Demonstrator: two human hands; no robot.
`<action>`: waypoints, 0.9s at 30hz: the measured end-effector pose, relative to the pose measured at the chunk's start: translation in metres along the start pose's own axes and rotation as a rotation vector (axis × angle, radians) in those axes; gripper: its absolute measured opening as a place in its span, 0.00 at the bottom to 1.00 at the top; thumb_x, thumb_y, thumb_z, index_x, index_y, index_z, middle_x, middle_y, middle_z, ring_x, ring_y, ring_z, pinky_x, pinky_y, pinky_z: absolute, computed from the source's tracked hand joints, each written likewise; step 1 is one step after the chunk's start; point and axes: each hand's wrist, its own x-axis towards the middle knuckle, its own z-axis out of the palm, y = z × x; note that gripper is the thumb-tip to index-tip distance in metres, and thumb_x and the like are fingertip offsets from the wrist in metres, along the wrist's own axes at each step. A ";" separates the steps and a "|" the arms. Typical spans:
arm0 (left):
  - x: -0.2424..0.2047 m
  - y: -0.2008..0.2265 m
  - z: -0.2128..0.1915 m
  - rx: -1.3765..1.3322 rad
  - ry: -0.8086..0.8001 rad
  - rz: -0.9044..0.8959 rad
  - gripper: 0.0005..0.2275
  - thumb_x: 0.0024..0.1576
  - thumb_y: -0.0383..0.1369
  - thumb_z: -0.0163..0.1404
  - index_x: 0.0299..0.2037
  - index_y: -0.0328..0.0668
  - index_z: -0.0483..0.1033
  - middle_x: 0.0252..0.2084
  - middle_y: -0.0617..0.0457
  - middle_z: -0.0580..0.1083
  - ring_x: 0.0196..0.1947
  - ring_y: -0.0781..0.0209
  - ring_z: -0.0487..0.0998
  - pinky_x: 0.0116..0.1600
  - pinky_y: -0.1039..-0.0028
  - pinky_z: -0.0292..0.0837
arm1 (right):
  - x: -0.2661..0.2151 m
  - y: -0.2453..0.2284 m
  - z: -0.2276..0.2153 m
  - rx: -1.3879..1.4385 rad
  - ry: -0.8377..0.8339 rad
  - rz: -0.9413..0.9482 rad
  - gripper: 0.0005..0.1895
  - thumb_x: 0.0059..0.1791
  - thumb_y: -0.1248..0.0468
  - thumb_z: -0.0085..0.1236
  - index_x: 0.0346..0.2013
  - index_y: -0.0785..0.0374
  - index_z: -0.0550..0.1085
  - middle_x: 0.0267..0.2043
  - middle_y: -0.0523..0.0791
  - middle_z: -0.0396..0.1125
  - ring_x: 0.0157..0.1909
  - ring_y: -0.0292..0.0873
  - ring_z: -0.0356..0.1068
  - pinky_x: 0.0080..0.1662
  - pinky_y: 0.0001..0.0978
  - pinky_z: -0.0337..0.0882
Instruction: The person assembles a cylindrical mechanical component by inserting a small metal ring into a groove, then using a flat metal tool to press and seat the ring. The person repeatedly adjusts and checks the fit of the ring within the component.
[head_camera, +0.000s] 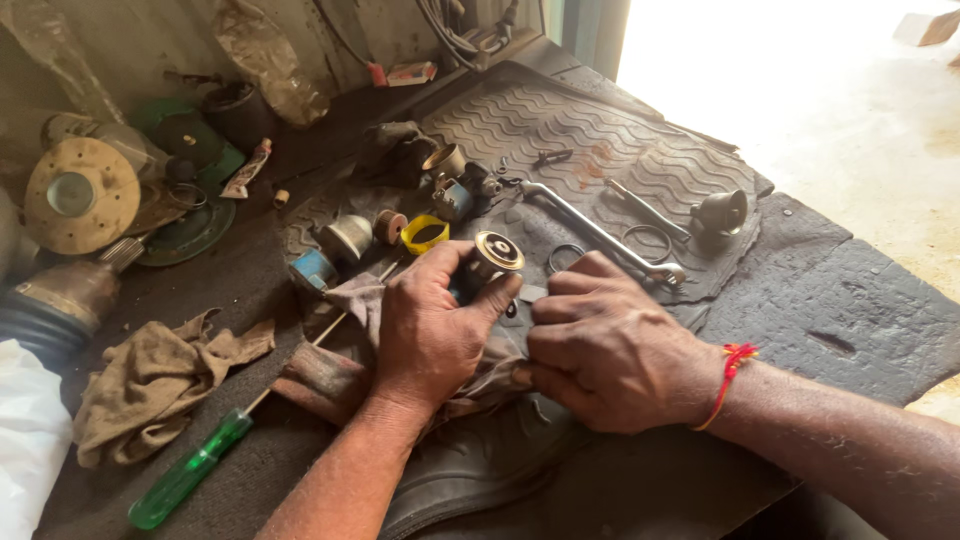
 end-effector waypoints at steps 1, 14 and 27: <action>0.000 0.000 0.001 0.008 -0.002 0.009 0.13 0.52 0.38 0.64 0.41 0.41 0.80 0.37 0.52 0.82 0.35 0.62 0.85 0.40 0.71 0.79 | -0.001 0.001 0.000 -0.012 0.024 0.034 0.17 0.46 0.54 0.67 0.18 0.57 0.71 0.24 0.40 0.61 0.31 0.43 0.60 0.41 0.42 0.60; 0.002 -0.003 -0.001 -0.005 -0.019 -0.044 0.13 0.51 0.37 0.64 0.41 0.41 0.80 0.37 0.52 0.83 0.35 0.61 0.85 0.40 0.70 0.79 | 0.002 -0.002 -0.002 0.077 0.050 -0.105 0.06 0.47 0.57 0.64 0.31 0.55 0.78 0.31 0.39 0.64 0.38 0.41 0.66 0.47 0.39 0.62; 0.000 0.008 -0.004 0.170 -0.138 0.150 0.18 0.49 0.41 0.65 0.43 0.39 0.77 0.38 0.47 0.78 0.40 0.53 0.81 0.44 0.63 0.77 | 0.019 -0.021 -0.028 -0.031 0.375 -0.120 0.13 0.49 0.52 0.65 0.32 0.59 0.77 0.31 0.41 0.68 0.32 0.39 0.65 0.37 0.38 0.62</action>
